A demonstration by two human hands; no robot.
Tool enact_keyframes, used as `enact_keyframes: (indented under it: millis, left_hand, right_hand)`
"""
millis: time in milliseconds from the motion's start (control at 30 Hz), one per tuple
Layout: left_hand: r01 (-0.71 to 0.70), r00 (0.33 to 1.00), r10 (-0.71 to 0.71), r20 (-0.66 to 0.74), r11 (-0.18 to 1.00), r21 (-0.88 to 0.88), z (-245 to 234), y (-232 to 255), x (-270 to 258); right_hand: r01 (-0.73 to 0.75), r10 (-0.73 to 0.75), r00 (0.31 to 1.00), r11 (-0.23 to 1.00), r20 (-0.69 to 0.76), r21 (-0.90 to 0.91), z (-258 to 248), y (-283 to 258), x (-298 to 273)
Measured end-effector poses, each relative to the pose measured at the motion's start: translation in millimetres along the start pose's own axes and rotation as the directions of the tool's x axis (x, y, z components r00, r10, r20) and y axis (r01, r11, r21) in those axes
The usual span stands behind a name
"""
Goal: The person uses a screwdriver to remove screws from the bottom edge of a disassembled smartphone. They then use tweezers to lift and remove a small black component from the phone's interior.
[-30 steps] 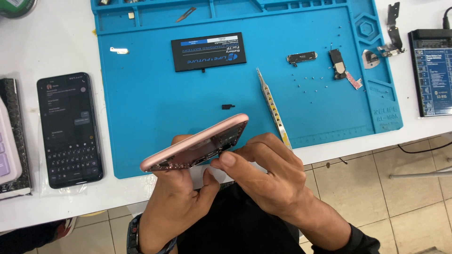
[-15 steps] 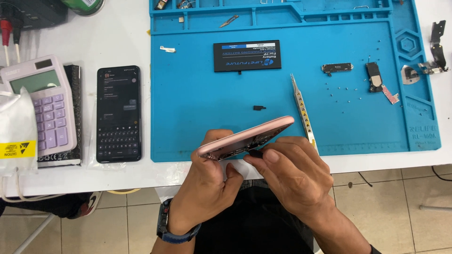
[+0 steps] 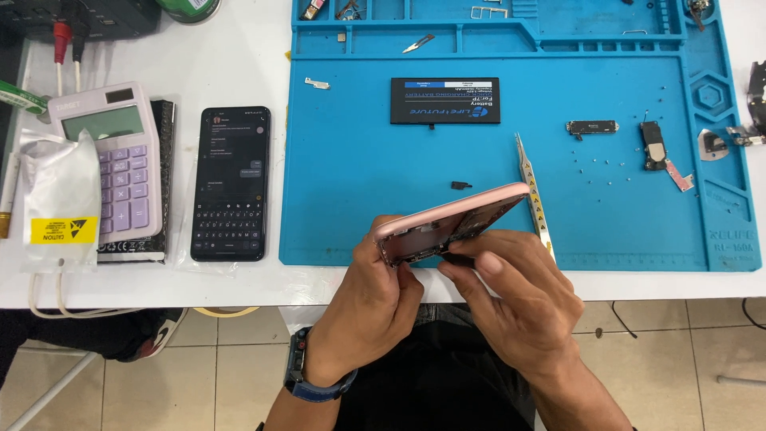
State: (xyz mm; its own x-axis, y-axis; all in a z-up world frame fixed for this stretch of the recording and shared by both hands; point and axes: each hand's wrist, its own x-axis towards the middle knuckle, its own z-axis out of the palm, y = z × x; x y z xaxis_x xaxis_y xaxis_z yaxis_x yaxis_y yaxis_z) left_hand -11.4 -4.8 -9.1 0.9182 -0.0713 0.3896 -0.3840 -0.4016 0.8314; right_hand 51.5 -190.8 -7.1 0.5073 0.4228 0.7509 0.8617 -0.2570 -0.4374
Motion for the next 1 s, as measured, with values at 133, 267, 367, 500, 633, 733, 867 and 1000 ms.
enact_keyframes:
  millis: [133,267,367,500,633,733,867,1000]
  left_hand:
    - [0.033,0.999,-0.034,0.000,0.960,0.277,2,-6,-7]
    - [0.105,0.992,-0.105,0.063,0.994,0.007,-6,-1,-4]
    - [0.197,0.977,-0.197,0.082,0.980,0.007,-2,-10,-9]
    - [0.212,0.977,-0.212,0.016,0.973,-0.093,2,-12,-9]
    - [0.188,0.982,-0.190,-0.011,0.977,-0.101,2,-10,-8]
    - [0.228,0.974,-0.227,0.026,0.970,-0.084,-3,-8,-6]
    - [0.130,0.991,-0.129,0.018,0.991,-0.026,-4,-9,-7]
    - [0.116,0.993,-0.116,0.009,0.993,-0.003,-7,-6,-5]
  right_hand:
    - [-0.055,0.091,0.983,0.974,-0.157,0.220,-19,-4,-6]
    - [-0.313,0.311,0.882,0.948,-0.355,0.054,-54,23,-41]
    - [-0.387,0.324,0.858,0.918,-0.400,-0.088,-73,43,-53]
    - [-0.409,0.380,0.838,0.912,-0.392,0.009,-67,32,-13]
    - [-0.422,0.411,0.837,0.905,-0.361,0.052,-56,16,-7]
    - [-0.391,0.419,0.866,0.908,-0.272,0.152,-34,-3,-7]
    - [-0.265,0.295,0.940,0.948,-0.170,0.177,1,-17,-7]
    - [-0.233,0.251,0.963,0.959,-0.101,0.158,10,-15,-7]
